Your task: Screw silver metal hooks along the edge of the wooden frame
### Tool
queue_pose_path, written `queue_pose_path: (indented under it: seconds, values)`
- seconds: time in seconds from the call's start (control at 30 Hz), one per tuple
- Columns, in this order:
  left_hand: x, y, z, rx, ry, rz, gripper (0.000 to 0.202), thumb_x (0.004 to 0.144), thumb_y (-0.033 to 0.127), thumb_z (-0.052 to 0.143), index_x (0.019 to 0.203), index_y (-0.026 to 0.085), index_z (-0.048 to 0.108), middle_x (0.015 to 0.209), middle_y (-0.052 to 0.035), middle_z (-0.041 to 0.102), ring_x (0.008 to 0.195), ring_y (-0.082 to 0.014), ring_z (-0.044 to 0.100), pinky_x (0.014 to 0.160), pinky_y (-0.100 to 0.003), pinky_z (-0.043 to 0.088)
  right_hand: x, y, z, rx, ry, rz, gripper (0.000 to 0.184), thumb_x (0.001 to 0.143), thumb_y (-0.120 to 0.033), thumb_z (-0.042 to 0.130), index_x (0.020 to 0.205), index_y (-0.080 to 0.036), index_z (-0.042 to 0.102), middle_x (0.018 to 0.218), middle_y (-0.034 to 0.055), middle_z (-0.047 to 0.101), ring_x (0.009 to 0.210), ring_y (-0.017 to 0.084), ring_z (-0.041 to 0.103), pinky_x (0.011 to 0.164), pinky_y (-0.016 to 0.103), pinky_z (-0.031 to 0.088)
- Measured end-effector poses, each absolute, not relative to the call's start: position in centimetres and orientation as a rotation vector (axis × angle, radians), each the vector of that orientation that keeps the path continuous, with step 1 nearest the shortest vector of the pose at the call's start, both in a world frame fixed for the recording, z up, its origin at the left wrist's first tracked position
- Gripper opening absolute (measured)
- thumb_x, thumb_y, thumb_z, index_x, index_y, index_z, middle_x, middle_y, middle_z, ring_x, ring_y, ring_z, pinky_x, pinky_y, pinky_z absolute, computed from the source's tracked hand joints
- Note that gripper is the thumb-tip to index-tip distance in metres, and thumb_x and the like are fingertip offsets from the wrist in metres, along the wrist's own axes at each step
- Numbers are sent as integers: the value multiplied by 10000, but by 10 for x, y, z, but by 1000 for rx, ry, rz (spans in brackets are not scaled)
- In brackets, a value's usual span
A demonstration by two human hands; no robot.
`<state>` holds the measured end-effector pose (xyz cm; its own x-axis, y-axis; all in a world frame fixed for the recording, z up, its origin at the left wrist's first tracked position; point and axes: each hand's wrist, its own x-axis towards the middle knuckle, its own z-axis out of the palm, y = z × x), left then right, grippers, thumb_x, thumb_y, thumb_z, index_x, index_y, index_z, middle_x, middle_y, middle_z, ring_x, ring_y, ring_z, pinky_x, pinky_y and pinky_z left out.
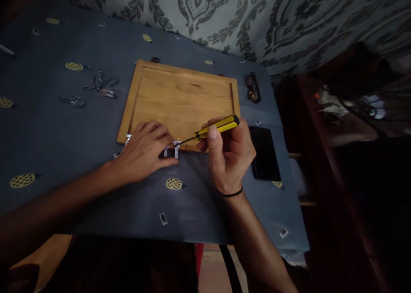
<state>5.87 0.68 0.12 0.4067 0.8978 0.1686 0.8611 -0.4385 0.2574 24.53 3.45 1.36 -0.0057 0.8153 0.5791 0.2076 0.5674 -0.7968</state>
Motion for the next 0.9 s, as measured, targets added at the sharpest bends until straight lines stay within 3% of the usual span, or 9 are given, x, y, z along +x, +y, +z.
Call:
queue_pose_path:
  seconds: [0.5, 0.77, 0.9]
  values:
    - [59, 6, 1, 2522, 1588, 457, 350, 857, 451, 789, 994, 132, 742, 1023, -94, 694, 1072, -310, 562, 904, -435, 420, 250, 36, 14, -914, -1612, 557, 63, 951, -334, 673, 966, -277, 694, 832, -13, 692, 530, 102, 632, 446, 232, 490]
    - [58, 6, 2, 2509, 1581, 452, 363, 848, 443, 800, 1025, 133, 739, 1054, -90, 694, 1096, -317, 563, 917, -451, 429, 247, 33, 19, -885, -1653, 550, 101, 938, -304, 689, 925, -209, 658, 783, -38, 669, 507, 75, 629, 453, 210, 505]
    - [57, 6, 4, 2535, 1581, 421, 346, 857, 435, 791, 1020, 135, 735, 1059, -100, 696, 1095, -321, 570, 918, -454, 443, 244, 31, 22, -912, -1638, 610, 145, 890, -320, 753, 900, -222, 646, 874, -25, 720, 511, 63, 622, 450, 199, 506]
